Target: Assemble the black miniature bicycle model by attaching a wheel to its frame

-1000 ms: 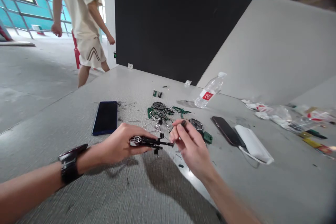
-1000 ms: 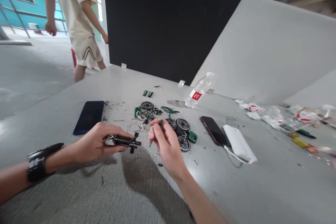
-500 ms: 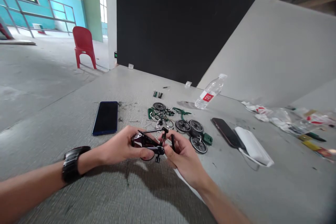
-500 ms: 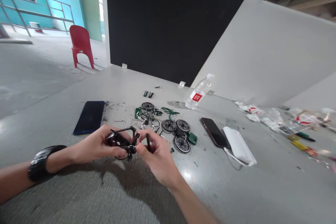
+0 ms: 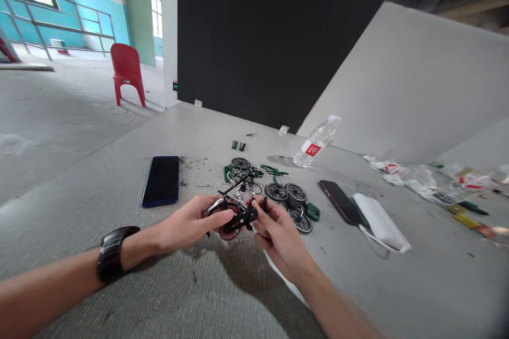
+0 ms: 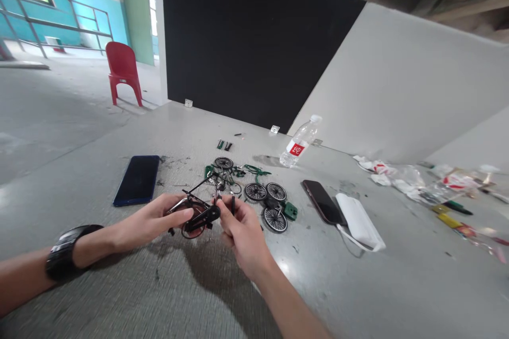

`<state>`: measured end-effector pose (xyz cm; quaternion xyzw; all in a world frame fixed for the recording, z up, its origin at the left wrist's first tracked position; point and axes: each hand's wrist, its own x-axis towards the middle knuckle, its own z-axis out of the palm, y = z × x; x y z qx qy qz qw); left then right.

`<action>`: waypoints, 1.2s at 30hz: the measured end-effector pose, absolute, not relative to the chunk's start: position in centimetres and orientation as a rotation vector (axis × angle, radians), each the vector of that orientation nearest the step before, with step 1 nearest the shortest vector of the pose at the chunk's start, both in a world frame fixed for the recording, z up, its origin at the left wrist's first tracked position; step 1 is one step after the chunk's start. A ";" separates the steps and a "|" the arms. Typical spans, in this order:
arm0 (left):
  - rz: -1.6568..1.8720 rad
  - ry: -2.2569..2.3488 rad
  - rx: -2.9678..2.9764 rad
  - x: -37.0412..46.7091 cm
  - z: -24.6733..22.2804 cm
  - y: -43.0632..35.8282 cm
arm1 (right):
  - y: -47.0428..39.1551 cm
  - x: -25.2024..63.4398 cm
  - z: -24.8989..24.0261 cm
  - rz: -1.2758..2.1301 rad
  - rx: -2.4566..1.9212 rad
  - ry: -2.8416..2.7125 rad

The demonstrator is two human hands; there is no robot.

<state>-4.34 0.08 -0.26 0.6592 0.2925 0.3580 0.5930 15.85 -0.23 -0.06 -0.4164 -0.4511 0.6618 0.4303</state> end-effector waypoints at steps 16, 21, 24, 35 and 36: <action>0.822 0.915 1.729 -5.1 -1.5 1.9 | 0.9 17.4 -0.1 0.786 -1.244 -1.812; 0.868 0.756 1.304 -4.4 -1.4 1.1 | 0.9 16.7 -0.9 0.771 -1.228 -1.819; 0.863 0.664 1.098 -4.1 -1.1 0.6 | 1.1 16.7 -1.1 0.777 -1.237 -1.799; 0.894 0.651 0.823 -4.3 -1.2 0.5 | 0.3 16.9 -0.1 0.571 -1.204 -1.818; 0.903 0.655 0.813 -4.4 -1.2 0.5 | 0.1 17.0 -0.1 0.521 -1.185 -1.826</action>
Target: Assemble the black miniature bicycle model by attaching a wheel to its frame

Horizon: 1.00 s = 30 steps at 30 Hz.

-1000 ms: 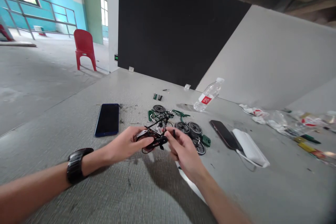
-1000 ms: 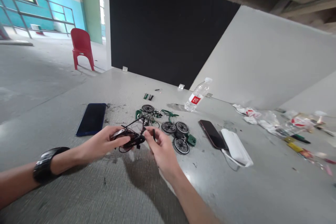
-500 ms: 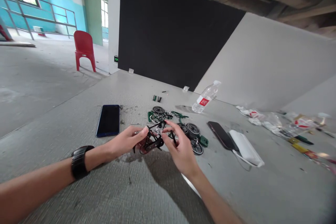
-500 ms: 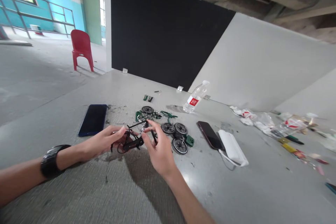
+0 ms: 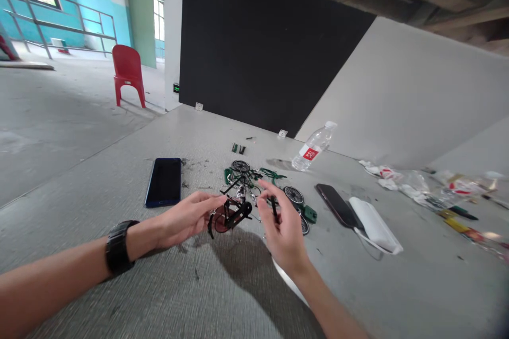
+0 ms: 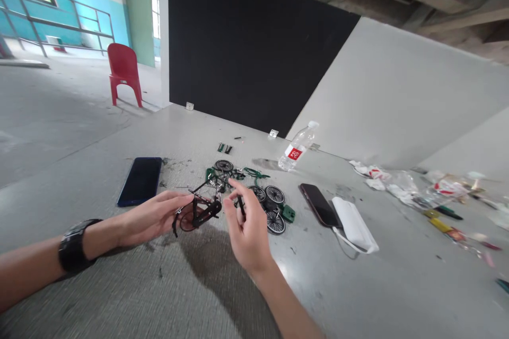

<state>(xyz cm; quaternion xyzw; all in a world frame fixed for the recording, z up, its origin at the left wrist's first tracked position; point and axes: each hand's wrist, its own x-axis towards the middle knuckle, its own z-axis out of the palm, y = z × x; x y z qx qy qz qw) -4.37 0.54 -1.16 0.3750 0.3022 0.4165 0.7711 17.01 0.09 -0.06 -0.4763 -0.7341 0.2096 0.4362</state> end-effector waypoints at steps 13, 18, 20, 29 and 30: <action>0.900 0.649 0.786 -4.8 -0.8 0.4 | -1.5 16.8 -1.6 -0.200 -0.844 -2.462; 0.898 0.609 0.816 -4.9 -0.9 0.5 | -1.5 16.7 -1.4 0.190 -0.885 -2.145; 0.878 0.608 0.816 -4.9 -0.9 0.5 | -1.4 16.5 -1.4 0.343 -0.943 -1.973; 0.876 0.654 0.812 -4.8 -1.3 0.5 | -0.9 16.1 -1.5 0.585 -1.234 -1.639; 0.882 0.654 0.811 -4.7 -1.3 0.5 | -0.9 16.1 -1.6 0.579 -1.231 -1.646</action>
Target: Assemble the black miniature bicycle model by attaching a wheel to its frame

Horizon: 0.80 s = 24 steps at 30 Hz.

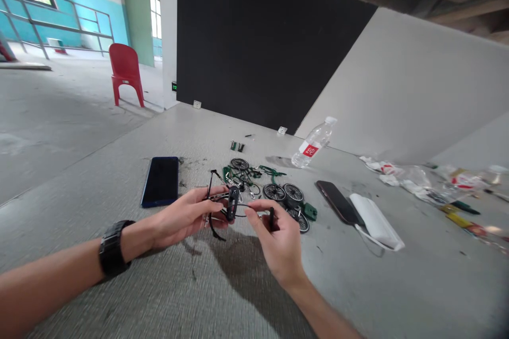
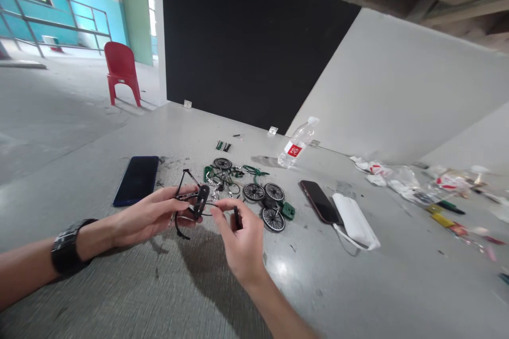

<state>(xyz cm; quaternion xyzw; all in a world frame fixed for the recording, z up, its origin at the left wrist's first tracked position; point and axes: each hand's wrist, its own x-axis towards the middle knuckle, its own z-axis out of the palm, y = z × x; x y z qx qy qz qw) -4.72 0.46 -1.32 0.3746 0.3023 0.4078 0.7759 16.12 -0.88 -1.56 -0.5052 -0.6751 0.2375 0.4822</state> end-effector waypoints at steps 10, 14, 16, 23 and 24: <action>0.934 0.710 0.948 -4.0 -1.2 0.5 | -1.1 15.9 -1.2 0.572 -1.205 -1.850; 0.957 0.812 0.934 -4.1 -1.6 0.8 | 0.1 17.0 -0.8 0.587 -1.330 -1.892; 0.962 0.883 0.913 -4.3 -1.7 1.0 | 0.8 17.7 -0.8 0.523 -1.389 -1.942; 0.990 0.913 0.951 -4.7 -2.1 1.3 | 0.9 17.2 -2.0 0.291 -1.344 -2.338; 0.994 0.876 0.952 -4.7 -2.0 1.3 | 0.9 17.0 -2.2 0.253 -1.345 -2.366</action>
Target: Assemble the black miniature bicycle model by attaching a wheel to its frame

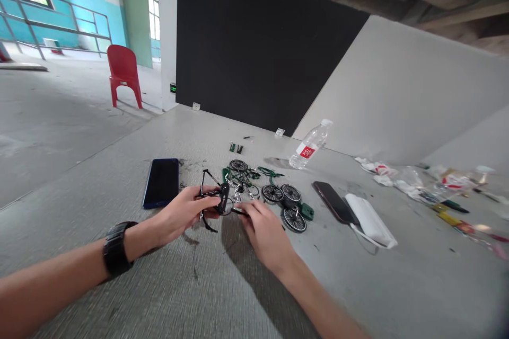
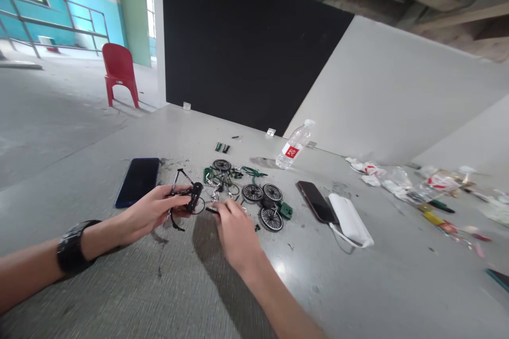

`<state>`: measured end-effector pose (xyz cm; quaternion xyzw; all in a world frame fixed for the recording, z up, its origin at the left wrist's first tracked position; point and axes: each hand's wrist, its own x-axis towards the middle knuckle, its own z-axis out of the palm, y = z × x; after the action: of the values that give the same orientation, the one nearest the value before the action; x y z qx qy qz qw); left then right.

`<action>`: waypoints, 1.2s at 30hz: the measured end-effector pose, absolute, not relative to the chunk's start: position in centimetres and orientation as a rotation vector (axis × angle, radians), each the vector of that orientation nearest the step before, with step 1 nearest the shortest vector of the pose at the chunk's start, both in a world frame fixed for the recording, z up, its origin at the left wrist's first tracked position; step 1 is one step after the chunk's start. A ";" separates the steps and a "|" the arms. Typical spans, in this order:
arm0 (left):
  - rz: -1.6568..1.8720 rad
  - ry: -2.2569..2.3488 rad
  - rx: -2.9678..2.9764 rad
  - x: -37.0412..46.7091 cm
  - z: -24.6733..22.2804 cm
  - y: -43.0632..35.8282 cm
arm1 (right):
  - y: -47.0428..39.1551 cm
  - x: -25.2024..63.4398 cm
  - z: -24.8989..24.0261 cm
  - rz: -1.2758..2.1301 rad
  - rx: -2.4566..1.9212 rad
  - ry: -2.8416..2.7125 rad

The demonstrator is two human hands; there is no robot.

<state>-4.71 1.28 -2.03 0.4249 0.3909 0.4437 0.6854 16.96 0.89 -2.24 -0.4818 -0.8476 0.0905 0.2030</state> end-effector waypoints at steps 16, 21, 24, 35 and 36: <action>0.974 0.753 0.892 -4.6 -1.8 0.8 | -1.0 15.6 -0.5 0.599 -1.083 -1.940; 0.981 0.693 0.950 -4.2 -1.8 0.6 | -1.1 15.5 -0.8 0.540 -1.030 -1.911; 0.958 0.663 1.016 -4.1 -1.9 0.5 | -1.1 15.7 -0.5 0.438 -0.945 -1.970; 0.925 0.811 1.537 -4.0 -1.5 0.5 | -0.7 15.3 -0.6 0.497 -1.101 -1.751; 0.926 0.844 1.557 -4.0 -1.5 0.5 | -0.7 15.3 -0.6 0.513 -1.107 -1.742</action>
<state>-3.97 0.45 -1.49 0.6553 0.3552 0.3898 0.5408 15.34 -0.70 -0.62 -0.4549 -0.7160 0.2108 0.4857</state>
